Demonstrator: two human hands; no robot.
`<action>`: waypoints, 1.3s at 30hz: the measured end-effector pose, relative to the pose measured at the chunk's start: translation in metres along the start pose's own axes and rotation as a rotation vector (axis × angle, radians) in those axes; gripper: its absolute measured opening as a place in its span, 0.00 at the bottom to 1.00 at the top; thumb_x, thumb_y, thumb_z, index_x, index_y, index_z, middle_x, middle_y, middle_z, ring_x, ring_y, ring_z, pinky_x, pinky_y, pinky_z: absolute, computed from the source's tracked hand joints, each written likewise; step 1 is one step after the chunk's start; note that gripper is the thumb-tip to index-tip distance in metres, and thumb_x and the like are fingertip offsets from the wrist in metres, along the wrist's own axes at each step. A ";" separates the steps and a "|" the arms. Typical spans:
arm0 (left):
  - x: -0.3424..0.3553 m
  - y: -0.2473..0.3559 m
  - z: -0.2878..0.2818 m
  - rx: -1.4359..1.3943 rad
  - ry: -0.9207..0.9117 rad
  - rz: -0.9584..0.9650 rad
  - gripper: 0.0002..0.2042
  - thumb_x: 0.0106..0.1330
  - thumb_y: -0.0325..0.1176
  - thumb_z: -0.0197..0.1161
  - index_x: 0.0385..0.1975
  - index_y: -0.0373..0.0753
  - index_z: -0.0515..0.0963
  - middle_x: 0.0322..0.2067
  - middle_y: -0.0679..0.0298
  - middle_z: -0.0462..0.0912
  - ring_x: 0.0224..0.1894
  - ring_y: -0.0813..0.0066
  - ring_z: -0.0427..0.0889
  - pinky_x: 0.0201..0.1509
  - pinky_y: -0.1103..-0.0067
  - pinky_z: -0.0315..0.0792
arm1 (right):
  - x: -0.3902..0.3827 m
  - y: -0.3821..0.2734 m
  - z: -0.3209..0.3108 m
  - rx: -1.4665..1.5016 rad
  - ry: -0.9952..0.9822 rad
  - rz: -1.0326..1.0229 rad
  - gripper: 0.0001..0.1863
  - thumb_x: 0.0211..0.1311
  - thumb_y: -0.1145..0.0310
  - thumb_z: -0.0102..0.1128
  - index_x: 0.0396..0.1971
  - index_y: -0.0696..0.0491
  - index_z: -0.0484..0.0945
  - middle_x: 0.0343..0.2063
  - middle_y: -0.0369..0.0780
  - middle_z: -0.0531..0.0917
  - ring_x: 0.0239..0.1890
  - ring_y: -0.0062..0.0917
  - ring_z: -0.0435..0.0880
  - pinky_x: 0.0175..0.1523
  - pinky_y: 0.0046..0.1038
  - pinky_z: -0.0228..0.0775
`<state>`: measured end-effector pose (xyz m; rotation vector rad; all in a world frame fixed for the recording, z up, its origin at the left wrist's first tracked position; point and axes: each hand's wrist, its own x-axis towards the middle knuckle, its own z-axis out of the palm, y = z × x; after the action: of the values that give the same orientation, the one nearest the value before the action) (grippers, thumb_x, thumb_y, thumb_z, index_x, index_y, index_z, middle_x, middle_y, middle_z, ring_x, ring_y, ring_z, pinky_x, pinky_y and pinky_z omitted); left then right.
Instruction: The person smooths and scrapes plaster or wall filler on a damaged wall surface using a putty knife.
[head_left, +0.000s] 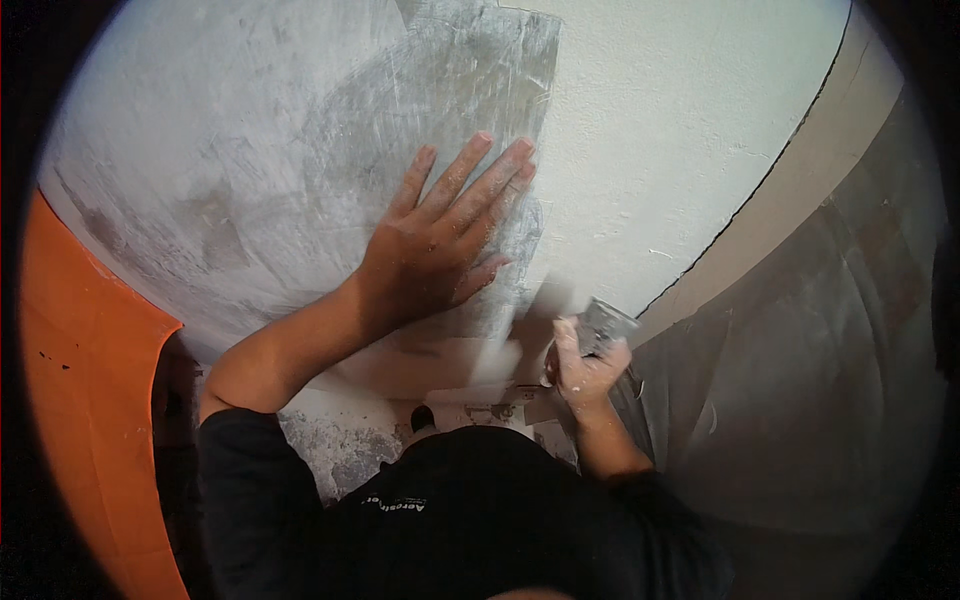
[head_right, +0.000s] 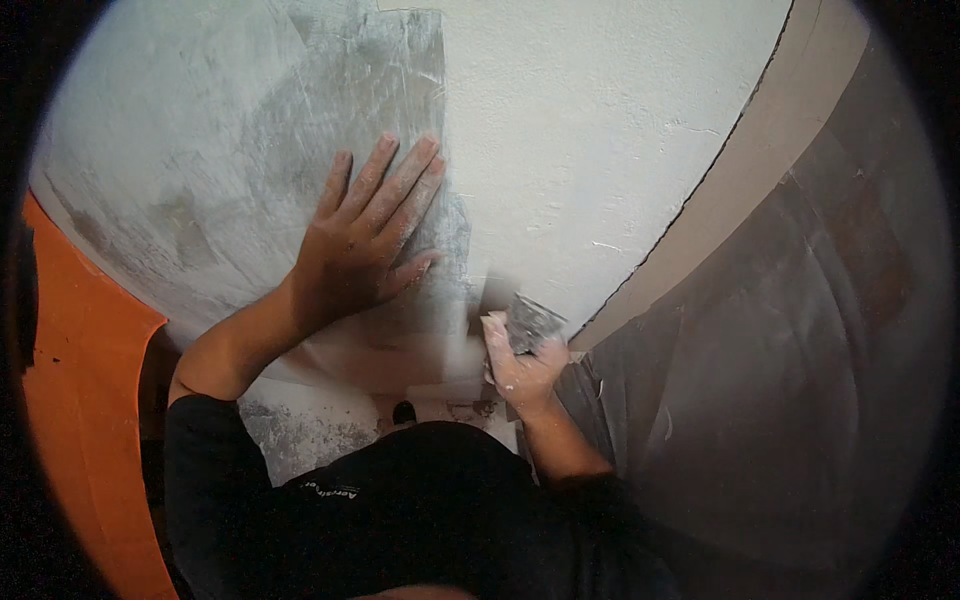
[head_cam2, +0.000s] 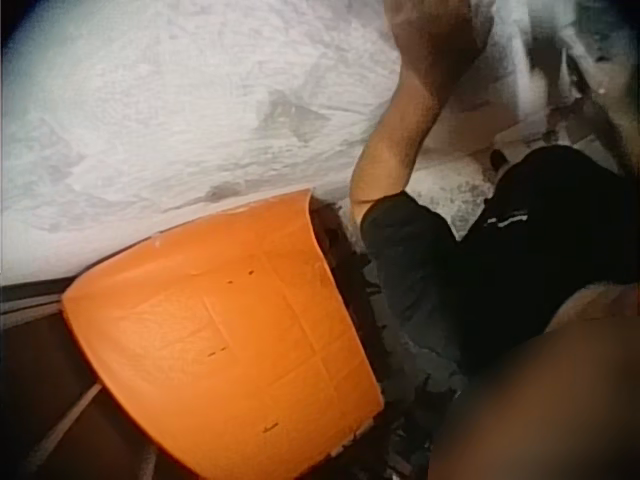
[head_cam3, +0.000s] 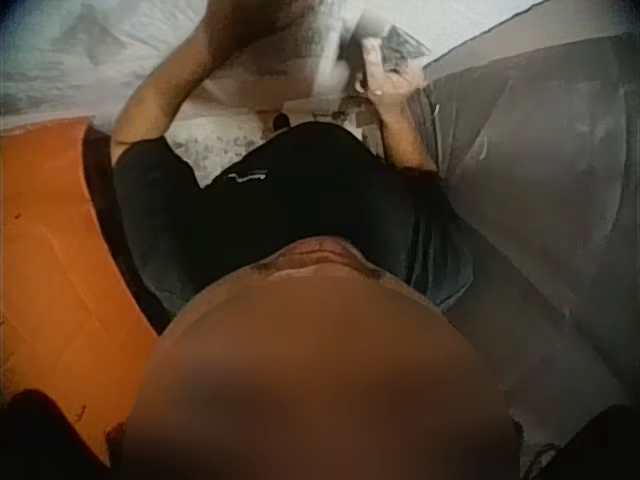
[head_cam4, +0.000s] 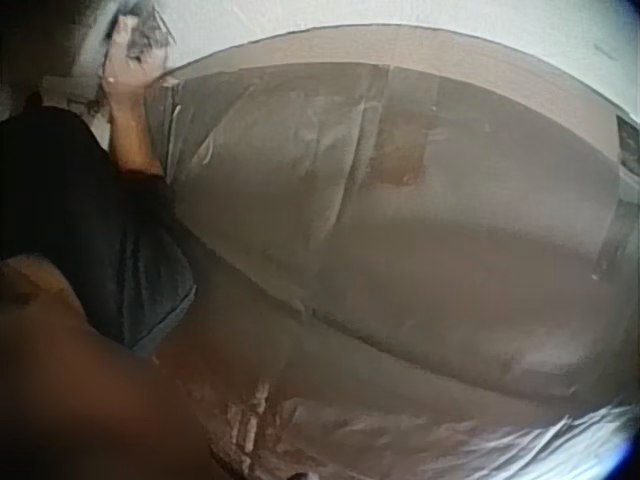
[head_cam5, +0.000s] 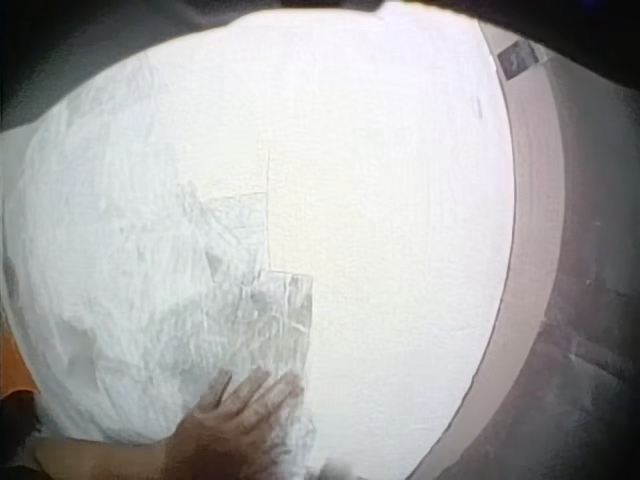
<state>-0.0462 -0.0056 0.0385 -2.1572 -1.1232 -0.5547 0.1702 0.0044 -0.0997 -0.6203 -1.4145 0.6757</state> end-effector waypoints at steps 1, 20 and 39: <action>0.000 0.004 0.005 -0.083 0.007 0.001 0.28 0.60 0.41 0.61 0.60 0.36 0.68 0.69 0.55 0.59 0.72 0.60 0.54 0.75 0.60 0.45 | 0.008 -0.004 0.007 -0.061 -0.048 -0.027 0.05 0.62 0.74 0.62 0.32 0.58 0.74 0.16 0.35 0.77 0.13 0.15 0.71 0.16 0.21 0.61; -0.091 0.091 0.093 -1.073 0.217 -0.532 0.07 0.58 0.22 0.64 0.36 0.35 0.78 0.36 0.56 0.81 0.34 0.68 0.82 0.35 0.77 0.77 | 0.034 0.003 -0.004 -0.597 -0.074 -0.083 0.07 0.62 0.74 0.58 0.26 0.60 0.75 0.16 0.45 0.73 0.16 0.33 0.71 0.23 0.32 0.63; -0.155 0.132 0.074 -1.965 -0.300 -0.475 0.07 0.73 0.27 0.51 0.46 0.33 0.70 0.36 0.66 0.75 0.41 0.81 0.74 0.49 0.81 0.70 | -0.050 -0.043 0.028 0.036 -0.214 0.536 0.26 0.74 0.54 0.43 0.49 0.66 0.75 0.43 0.42 0.82 0.45 0.25 0.80 0.49 0.29 0.72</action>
<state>-0.0148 -0.0986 -0.1548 -3.4980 -1.4009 -2.3349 0.1425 -0.0618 -0.0999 -0.9334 -1.4347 1.2173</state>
